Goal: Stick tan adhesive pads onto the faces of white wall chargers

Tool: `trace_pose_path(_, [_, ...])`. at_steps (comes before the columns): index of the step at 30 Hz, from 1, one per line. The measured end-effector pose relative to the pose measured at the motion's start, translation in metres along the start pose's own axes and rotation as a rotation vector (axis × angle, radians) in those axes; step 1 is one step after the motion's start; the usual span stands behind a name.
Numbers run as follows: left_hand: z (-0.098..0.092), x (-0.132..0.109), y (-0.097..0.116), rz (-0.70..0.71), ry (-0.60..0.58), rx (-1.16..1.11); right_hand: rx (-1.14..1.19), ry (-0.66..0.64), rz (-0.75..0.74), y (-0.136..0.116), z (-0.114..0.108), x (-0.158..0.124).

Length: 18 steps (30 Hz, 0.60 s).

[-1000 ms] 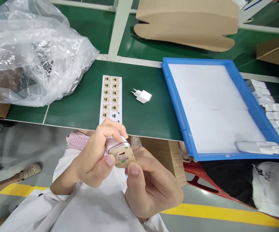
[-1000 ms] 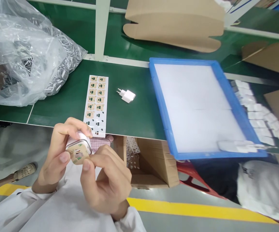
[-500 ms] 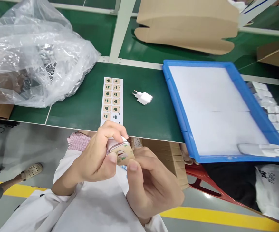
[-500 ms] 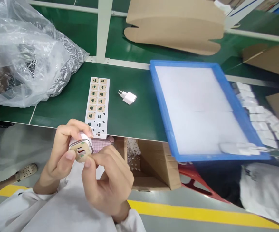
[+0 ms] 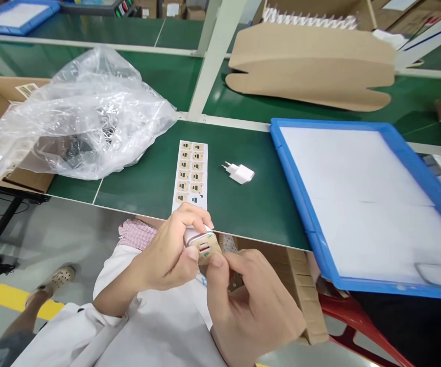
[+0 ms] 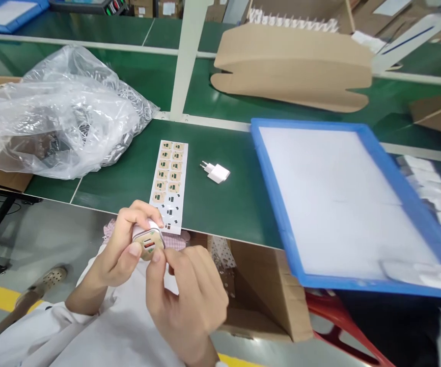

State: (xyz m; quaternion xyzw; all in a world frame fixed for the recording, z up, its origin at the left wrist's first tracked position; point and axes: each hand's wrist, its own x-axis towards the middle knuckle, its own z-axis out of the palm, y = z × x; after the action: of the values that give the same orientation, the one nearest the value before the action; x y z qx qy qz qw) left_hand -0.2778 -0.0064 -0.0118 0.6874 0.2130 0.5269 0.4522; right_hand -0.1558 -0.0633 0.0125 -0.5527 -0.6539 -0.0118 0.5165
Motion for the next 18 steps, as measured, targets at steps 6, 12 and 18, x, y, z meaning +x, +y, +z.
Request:
trace_pose_path(6, [-0.0021,-0.0021,0.0047,-0.076,0.008,0.007,-0.047,-0.018,-0.022,-0.0025,0.0026,0.0039])
trace_pose_path(12, [-0.0039,-0.0033,0.004,-0.037,0.006,-0.003,-0.075,-0.012,-0.021,-0.0042,0.0033,0.0046])
trace_pose_path(18, [-0.0035,-0.0038,0.0013,-0.013,0.02,-0.062,-0.065,0.011,-0.029,-0.0043,0.0052,0.0043])
